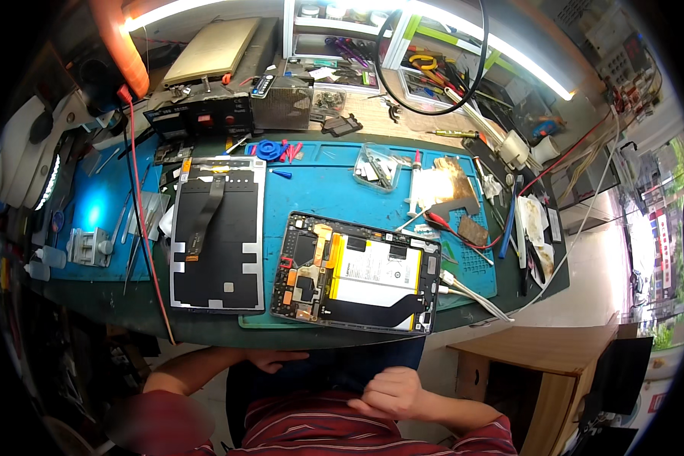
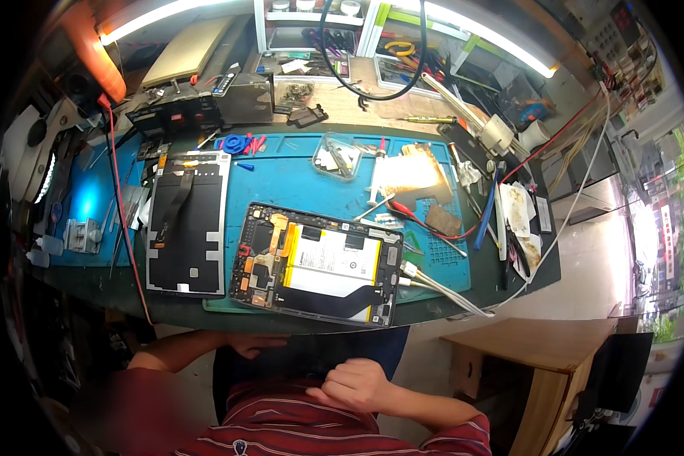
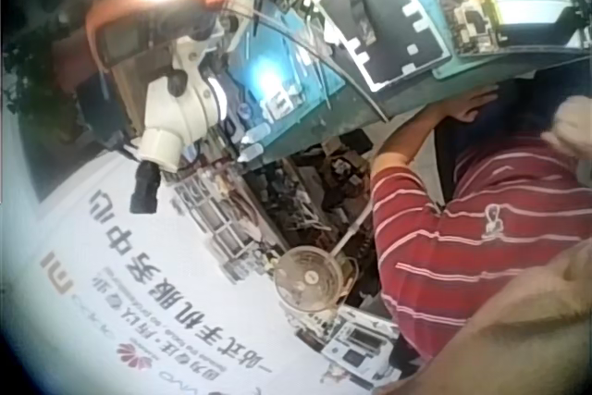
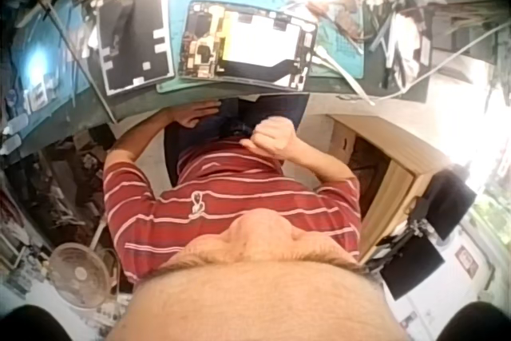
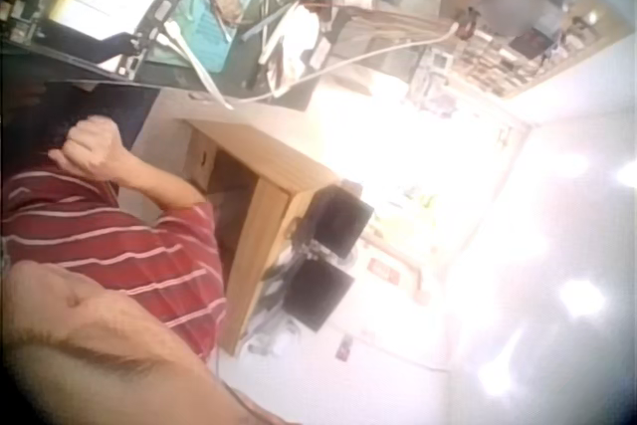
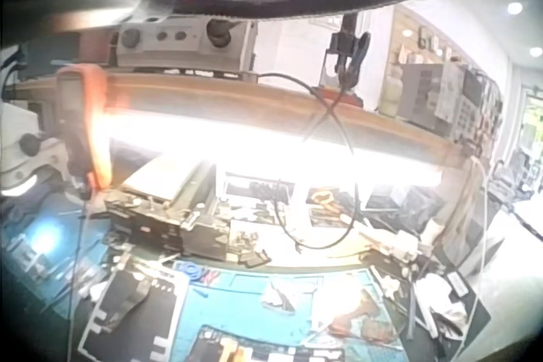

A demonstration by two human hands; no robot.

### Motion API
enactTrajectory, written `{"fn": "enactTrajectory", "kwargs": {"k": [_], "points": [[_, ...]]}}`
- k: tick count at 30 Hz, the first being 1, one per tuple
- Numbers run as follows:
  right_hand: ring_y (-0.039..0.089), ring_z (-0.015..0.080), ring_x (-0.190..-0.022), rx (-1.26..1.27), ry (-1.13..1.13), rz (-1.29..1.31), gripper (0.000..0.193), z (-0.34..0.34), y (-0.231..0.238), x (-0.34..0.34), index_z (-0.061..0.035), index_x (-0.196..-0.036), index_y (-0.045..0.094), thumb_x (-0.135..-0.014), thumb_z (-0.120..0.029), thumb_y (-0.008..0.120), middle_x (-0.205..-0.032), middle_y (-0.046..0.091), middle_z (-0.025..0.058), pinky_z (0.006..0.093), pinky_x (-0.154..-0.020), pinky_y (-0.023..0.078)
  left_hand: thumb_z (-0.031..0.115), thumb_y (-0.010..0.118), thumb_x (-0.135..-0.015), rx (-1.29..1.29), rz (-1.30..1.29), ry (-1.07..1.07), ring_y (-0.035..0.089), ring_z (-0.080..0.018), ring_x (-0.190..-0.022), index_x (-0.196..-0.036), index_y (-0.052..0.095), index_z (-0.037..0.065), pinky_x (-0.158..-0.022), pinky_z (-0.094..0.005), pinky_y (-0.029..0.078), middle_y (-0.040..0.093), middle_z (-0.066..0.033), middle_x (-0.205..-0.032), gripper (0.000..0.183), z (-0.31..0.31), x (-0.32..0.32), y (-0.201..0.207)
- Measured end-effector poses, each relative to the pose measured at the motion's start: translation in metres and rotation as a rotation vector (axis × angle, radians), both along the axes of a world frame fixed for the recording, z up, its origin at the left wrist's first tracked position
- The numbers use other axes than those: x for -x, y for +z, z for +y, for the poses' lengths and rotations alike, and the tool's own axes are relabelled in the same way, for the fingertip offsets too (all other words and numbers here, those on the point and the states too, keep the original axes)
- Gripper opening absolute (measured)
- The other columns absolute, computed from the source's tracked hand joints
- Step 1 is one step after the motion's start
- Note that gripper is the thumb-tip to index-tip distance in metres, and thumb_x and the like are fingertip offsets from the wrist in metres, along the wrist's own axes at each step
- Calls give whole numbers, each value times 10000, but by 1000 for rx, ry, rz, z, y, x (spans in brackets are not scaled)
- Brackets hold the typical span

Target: The person works on a disassembled tablet at a cluttered electronics repair bench. They repeatedly connect and disconnect a power cable to the motherboard, then peel back and reposition a battery connector ribbon, and finally place a small copper heat sink over a component on the board.

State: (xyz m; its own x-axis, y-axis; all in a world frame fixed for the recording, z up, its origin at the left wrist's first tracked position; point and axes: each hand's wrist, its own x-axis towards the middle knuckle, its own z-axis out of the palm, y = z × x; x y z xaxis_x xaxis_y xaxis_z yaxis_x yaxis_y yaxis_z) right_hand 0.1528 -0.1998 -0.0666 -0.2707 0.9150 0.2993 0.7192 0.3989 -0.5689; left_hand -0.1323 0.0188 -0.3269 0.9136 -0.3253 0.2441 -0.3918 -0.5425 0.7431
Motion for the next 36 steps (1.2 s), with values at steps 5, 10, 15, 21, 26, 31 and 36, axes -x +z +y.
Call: {"fn": "enactTrajectory", "kwargs": {"k": [5,10,15,21,26,31,36], "points": [[737,242,-765,274,-124,-106,540,-6,2,0,-144,-1387,729,-855,-90,810,-960,743,46,343,-624,577,195,686,-953,-276,-171,152,599,-334,-1397,-1473,664,102,-1184,-477,468,565,-155,-1596,529,-25,-1,43],[749,220,-854,-109,-196,21,411,1,54,-40,-49,-1225,798,-815,-64,819,-1066,790,61,343,-700,578,150,671,-1040,-209,-760,440,736,-157,-1104,-1255,774,159,-1019,-299,561,807,-24,-1187,239,-50,-57,231],[607,327,-1387,28,-350,-336,602,60,86,-51,0,-1408,678,-994,-436,718,-1485,647,164,530,-1191,396,385,685,-1034,-547,-298,903,648,-252,-1359,-1389,708,42,-1221,-468,425,714,-111,-1396,494,-35,-117,317],[549,308,-1484,52,-321,-452,691,67,78,-54,1,-1445,650,-1028,-549,626,-1553,608,157,565,-1276,310,633,628,-986,-680,-56,867,512,-336,-1511,-1513,565,-51,-1279,-496,361,576,-202,-1572,866,-34,-142,307],[570,311,-1437,2,-376,-430,730,73,71,-46,6,-1442,651,-979,-558,679,-1510,622,157,564,-1264,345,641,609,-997,-766,-78,891,509,-345,-1513,-1507,566,-62,-1281,-493,360,562,-212,-1585,870,-36,-145,304],[529,313,-1440,-4,-385,-408,781,77,69,-43,39,-1439,639,-934,-550,726,-1518,586,162,560,-1258,361,640,584,-1013,-760,-77,911,525,-361,-1493,-1504,566,-67,-1276,-488,369,558,-235,-1582,861,-35,-148,305],[534,294,-1427,-4,-408,-447,779,73,68,-40,25,-1438,648,-932,-561,726,-1526,588,149,533,-1243,349,650,561,-1018,-787,-112,927,527,-366,-1486,-1500,568,-68,-1276,-491,368,552,-248,-1583,864,-36,-148,300]]}}
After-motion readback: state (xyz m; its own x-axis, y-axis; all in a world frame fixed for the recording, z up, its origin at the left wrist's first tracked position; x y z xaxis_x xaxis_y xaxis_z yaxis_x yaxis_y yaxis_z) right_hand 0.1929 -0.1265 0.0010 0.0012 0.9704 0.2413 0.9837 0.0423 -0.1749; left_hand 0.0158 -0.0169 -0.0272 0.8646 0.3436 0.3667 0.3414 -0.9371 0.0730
